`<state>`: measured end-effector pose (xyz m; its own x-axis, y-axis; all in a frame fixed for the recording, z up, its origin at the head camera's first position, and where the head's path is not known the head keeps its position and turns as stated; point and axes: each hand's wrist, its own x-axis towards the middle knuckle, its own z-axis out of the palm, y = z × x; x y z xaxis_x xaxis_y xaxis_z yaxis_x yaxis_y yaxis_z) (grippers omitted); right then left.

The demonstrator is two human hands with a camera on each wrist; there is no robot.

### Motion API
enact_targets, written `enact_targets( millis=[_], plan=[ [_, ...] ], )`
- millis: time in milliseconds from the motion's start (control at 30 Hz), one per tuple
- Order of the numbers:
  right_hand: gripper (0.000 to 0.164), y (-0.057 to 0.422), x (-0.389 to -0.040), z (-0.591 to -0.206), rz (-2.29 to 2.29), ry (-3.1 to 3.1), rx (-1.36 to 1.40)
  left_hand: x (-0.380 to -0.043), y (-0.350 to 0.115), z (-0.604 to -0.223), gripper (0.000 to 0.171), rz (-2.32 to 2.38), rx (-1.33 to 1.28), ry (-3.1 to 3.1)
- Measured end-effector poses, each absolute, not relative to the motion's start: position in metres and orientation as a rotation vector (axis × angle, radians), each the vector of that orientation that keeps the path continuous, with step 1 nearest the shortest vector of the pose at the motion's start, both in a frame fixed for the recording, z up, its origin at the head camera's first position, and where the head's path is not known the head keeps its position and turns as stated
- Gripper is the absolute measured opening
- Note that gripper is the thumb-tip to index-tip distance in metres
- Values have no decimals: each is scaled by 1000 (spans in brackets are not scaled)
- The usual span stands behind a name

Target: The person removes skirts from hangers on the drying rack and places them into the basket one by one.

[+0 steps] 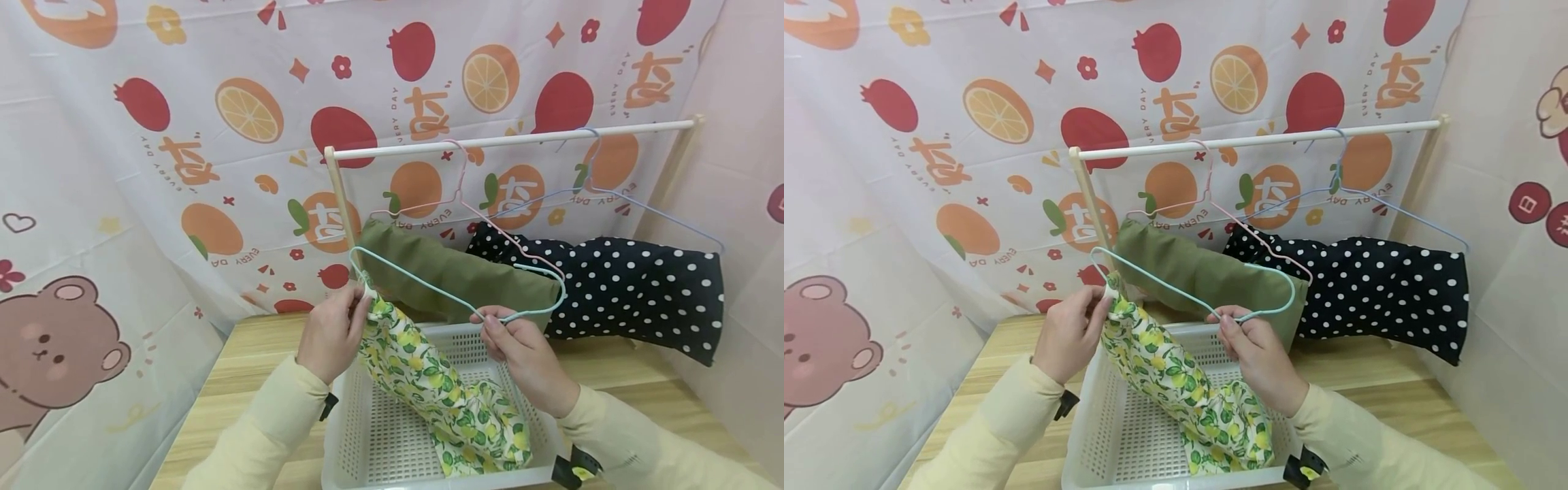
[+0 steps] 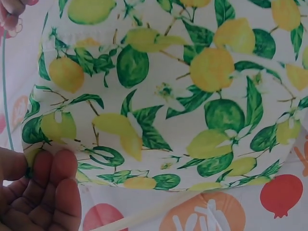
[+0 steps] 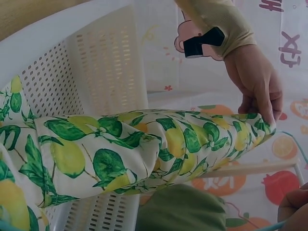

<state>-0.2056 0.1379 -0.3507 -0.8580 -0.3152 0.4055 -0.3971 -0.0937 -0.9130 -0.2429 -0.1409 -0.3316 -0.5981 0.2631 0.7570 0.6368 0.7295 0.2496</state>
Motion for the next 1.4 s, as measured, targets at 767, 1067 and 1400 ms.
enact_targets(
  millis=[767,1067,1400],
  plan=[
    [45,141,-206,-352,2067,-2105,765,-206,-124,-348,7,-753,-895,-2090],
    [48,144,-209,-357,2038,-2094,759,-199,-120,-351,4,-765,-932,-2035],
    [47,146,-210,-356,2044,-2091,713,-190,-123,-356,7,-801,-966,-1968]
  ],
)
